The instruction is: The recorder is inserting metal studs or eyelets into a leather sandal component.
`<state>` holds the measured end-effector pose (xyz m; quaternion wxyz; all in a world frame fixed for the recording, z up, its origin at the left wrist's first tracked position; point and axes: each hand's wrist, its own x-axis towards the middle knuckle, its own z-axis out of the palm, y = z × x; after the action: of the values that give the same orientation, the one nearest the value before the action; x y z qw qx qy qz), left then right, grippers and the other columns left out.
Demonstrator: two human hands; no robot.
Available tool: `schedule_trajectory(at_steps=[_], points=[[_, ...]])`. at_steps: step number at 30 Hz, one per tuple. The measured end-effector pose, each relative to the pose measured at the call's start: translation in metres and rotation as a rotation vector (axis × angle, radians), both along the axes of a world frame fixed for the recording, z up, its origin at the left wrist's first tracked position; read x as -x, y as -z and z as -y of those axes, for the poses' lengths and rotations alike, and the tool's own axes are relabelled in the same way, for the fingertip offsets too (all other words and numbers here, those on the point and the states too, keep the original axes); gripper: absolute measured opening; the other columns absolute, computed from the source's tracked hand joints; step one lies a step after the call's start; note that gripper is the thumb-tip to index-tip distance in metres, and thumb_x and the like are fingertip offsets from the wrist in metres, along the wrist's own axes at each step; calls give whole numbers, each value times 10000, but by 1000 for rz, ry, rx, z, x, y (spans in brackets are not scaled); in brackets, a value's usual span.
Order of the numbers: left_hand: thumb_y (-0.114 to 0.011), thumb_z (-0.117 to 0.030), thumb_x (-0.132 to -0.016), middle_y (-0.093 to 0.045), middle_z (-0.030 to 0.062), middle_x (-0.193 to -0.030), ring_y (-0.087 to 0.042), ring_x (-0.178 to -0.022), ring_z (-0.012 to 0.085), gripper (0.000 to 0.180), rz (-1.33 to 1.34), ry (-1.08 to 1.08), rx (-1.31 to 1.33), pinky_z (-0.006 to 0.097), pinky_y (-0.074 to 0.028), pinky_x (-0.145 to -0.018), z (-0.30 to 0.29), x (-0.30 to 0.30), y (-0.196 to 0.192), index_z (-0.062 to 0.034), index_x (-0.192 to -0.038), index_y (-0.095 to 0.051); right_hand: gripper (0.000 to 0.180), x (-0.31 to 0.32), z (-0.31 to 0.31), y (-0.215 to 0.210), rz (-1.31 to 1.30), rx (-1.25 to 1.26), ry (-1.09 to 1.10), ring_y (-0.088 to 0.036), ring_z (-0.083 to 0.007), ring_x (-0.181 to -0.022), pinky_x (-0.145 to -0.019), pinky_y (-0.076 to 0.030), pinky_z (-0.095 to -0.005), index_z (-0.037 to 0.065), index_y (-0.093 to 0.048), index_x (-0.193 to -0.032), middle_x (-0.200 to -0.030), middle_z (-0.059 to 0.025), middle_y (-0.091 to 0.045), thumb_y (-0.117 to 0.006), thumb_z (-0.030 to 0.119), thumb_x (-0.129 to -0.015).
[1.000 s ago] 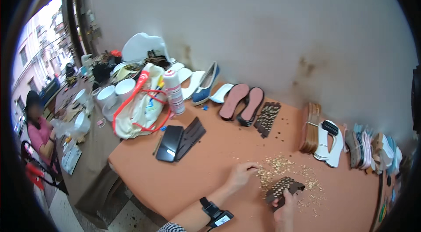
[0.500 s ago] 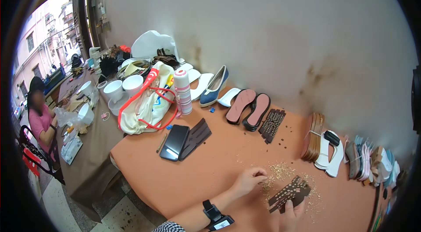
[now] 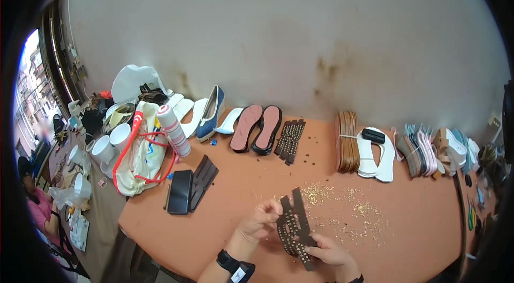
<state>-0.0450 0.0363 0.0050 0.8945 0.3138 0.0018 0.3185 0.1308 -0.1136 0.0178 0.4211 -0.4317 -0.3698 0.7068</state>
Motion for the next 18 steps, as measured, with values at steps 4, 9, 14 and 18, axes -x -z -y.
schedule_trajectory(at_steps=[4,9,14,18], points=[[-589,11,-784,-574,31,-867,-551,-869,128,51,-580,-143,-502,301,-460,-803,-5,-4,-9,-36,-798,-574,441,0,4,-1,-157,16,-89,-509,-113,-988,-814,-448,-271,8,-332,-1286,-1110,-66,-524,-477,20,-870],[-575,26,-796,-573,33,-772,-560,-637,90,66,-408,-430,-49,189,-489,-557,6,-9,-20,-27,-832,-561,920,-9,4,-4,-521,-52,-161,-584,-316,-914,-774,-488,-362,-39,-216,-1329,-1139,-216,-502,-605,547,-736],[-558,-24,-827,-574,46,-760,-573,-620,111,41,-381,-620,60,225,-511,-525,14,-26,-16,-32,-856,-529,1208,-14,4,25,-1123,-260,100,-504,-393,-1033,-638,-508,-388,-74,-219,-1317,-1263,-328,-335,-548,792,-541],[-542,-66,-846,-583,68,-756,-586,-620,147,49,-383,-621,113,263,-518,-534,21,-31,-9,-41,-866,-504,1169,-12,8,14,-946,-273,352,-475,-304,-1057,-688,-445,-328,-44,-296,-1309,-1282,-242,-382,-602,758,-515]])
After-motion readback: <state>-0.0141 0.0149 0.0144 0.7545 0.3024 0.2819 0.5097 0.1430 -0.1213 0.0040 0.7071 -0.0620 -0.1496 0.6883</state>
